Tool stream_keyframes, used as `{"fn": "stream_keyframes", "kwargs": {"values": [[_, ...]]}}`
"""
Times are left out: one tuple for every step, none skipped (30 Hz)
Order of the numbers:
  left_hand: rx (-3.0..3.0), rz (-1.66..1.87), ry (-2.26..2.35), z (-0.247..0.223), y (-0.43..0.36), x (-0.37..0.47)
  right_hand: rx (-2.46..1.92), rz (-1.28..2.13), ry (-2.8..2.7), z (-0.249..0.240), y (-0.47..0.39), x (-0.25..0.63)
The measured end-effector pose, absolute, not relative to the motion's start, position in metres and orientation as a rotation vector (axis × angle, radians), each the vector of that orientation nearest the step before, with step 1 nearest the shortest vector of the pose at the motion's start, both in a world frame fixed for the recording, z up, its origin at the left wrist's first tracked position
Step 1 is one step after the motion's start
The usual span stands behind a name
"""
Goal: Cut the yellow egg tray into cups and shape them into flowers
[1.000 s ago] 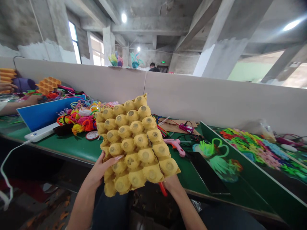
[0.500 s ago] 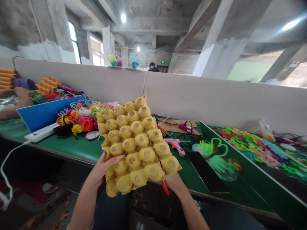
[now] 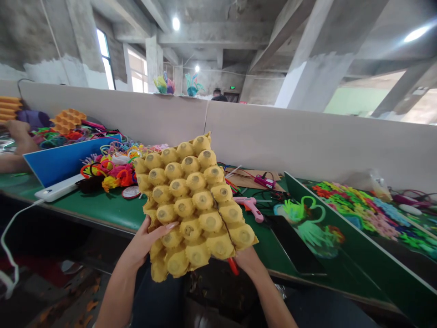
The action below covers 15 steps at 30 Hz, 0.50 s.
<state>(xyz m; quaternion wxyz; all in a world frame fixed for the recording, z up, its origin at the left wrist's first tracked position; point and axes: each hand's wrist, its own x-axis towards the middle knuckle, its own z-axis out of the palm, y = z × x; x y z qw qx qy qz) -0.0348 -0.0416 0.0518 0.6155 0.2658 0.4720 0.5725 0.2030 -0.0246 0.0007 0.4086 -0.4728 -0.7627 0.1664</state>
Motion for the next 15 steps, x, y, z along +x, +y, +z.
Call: {"fn": "stream_keyframes", "kwargs": {"values": [[0.609,1.325,1.092,0.052,-0.042,-0.035,-1.186,0.428,-1.915,0.001,-0.024,0.202],[0.605,1.326,1.097,0.052,-0.042,-0.036,-1.183,0.435,-1.906,0.002,-0.023,0.201],[0.601,1.327,1.101,0.052,-0.041,-0.036,-1.183,0.443,-1.902,0.003,-0.022,0.2],[0.599,1.328,1.103,0.052,-0.041,-0.036,-1.186,0.45,-1.898,0.003,-0.022,0.199],[0.598,1.328,1.102,0.052,-0.041,-0.036,-1.19,0.455,-1.897,0.004,-0.022,0.199],[0.599,1.328,1.1,0.052,-0.04,-0.036,-1.195,0.459,-1.897,0.005,-0.022,0.198],[0.598,1.329,1.098,0.052,-0.04,-0.036,-1.199,0.46,-1.898,0.007,-0.022,0.197],[0.598,1.329,1.098,0.052,-0.04,-0.036,-1.202,0.461,-1.902,0.008,-0.022,0.196],[0.597,1.331,1.1,0.052,-0.04,-0.036,-1.205,0.462,-1.903,0.009,-0.022,0.195],[0.595,1.334,1.103,0.053,-0.04,-0.035,-1.206,0.466,-1.9,0.01,-0.022,0.194],[0.591,1.335,1.105,0.053,-0.04,-0.035,-1.206,0.475,-1.896,0.011,-0.022,0.193],[0.589,1.335,1.105,0.053,-0.039,-0.035,-1.204,0.486,-1.89,0.011,-0.022,0.192],[0.587,1.334,1.102,0.053,-0.039,-0.035,-1.202,0.498,-1.883,0.011,-0.022,0.192],[0.588,1.333,1.098,0.052,-0.039,-0.035,-1.202,0.505,-1.872,0.01,-0.021,0.192],[0.589,1.333,1.092,0.051,-0.038,-0.036,-1.207,0.506,-1.852,0.008,-0.02,0.192]]}}
